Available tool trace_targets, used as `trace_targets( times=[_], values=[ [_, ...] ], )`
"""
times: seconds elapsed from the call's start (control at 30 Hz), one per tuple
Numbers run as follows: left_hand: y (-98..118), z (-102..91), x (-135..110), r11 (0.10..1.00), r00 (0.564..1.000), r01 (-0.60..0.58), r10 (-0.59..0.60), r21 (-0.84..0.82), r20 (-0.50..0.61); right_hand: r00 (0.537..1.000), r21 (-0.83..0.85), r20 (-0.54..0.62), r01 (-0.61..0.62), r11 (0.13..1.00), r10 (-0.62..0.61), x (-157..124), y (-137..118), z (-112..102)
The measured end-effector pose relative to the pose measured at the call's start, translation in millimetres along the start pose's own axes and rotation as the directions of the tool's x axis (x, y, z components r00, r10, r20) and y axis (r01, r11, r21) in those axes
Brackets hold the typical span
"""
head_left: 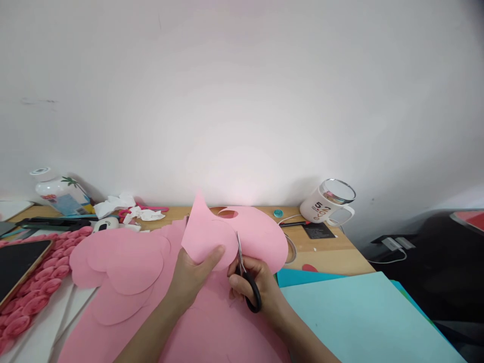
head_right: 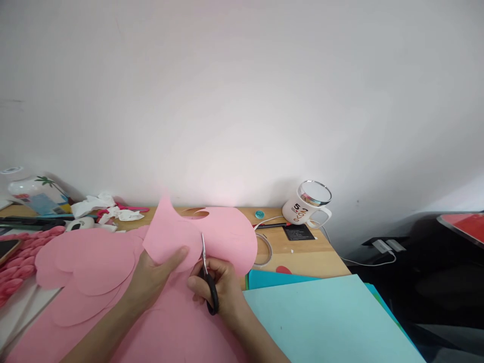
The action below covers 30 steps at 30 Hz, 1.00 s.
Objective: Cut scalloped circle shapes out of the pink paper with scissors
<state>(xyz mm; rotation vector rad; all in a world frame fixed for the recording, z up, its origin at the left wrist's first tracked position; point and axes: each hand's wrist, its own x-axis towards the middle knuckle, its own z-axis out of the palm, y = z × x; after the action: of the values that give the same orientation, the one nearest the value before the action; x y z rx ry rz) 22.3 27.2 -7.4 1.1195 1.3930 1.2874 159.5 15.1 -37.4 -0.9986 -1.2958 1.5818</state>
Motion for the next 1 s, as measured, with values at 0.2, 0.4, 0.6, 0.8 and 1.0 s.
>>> trace_targets(
  times=[0.2, 0.4, 0.6, 0.8, 1.0],
  values=[
    [5.4, -10.5, 5.3, 0.998, 0.977, -0.026, 0.012, 0.062, 0.215, 1.0, 0.044, 0.012, 0.027, 0.999, -0.027, 1.2, -3.9, -1.6],
    [6.1, -9.8, 3.6, 0.996, 0.98, -0.032, 0.016, 0.081, 0.196, 0.999, 0.06, 0.025, 0.035, 0.998, -0.037, 1.4, -4.7, -2.1],
    [9.2, -13.2, 4.3, 0.993, 0.973, -0.028, 0.001, 0.112, 0.231, 0.999, 0.049, 0.042, 0.028, 0.998, -0.03, 1.9, -4.5, -2.9],
    [6.7, -14.3, 6.6, 0.996, 0.969, -0.02, -0.002, 0.088, 0.248, 0.999, 0.022, 0.023, 0.031, 0.999, -0.031, 2.1, -1.3, -3.0],
    [3.8, -14.6, 7.9, 0.998, 0.973, -0.012, -0.004, 0.068, 0.23, 1.0, -0.004, -0.006, -0.005, 1.0, 0.005, 2.5, -4.5, -0.6]
  ],
)
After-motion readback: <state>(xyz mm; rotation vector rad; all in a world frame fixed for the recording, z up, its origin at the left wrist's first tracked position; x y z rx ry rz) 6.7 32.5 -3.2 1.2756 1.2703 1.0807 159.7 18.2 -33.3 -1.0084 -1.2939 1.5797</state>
